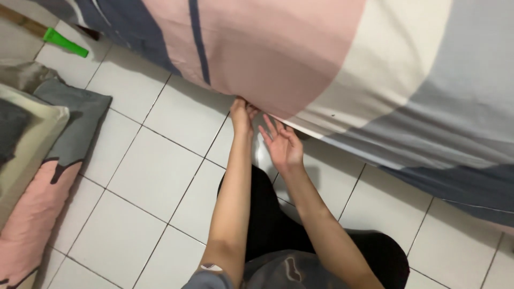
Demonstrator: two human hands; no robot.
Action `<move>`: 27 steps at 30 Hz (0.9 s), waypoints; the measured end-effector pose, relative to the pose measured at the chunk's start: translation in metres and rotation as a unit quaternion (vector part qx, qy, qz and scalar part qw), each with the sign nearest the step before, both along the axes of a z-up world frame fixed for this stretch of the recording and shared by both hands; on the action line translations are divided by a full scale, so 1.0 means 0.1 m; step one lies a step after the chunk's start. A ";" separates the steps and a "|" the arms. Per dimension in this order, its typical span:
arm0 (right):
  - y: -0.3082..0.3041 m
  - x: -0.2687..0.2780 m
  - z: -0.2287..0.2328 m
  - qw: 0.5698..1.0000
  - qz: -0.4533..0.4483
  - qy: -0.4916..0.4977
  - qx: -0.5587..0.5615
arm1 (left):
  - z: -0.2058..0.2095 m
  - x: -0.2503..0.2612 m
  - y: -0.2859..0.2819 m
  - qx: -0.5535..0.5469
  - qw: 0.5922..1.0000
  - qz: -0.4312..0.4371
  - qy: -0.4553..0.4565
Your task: The person tucks a striped bedsheet around the mattress by hand, working along the sides and corners to secure the fabric under the mattress. The person smooths the sheet surface and adjusts the edges to keep the sheet tight.
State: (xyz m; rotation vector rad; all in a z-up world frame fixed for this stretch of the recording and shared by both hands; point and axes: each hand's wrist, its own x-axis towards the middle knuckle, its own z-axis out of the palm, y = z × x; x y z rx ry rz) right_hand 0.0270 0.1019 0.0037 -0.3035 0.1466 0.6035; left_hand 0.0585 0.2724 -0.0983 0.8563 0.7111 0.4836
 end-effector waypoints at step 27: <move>0.50 0.18 0.49 0.984 -0.019 0.108 0.142 | 1.08 -0.32 -0.02 -0.387 0.855 0.027 -0.345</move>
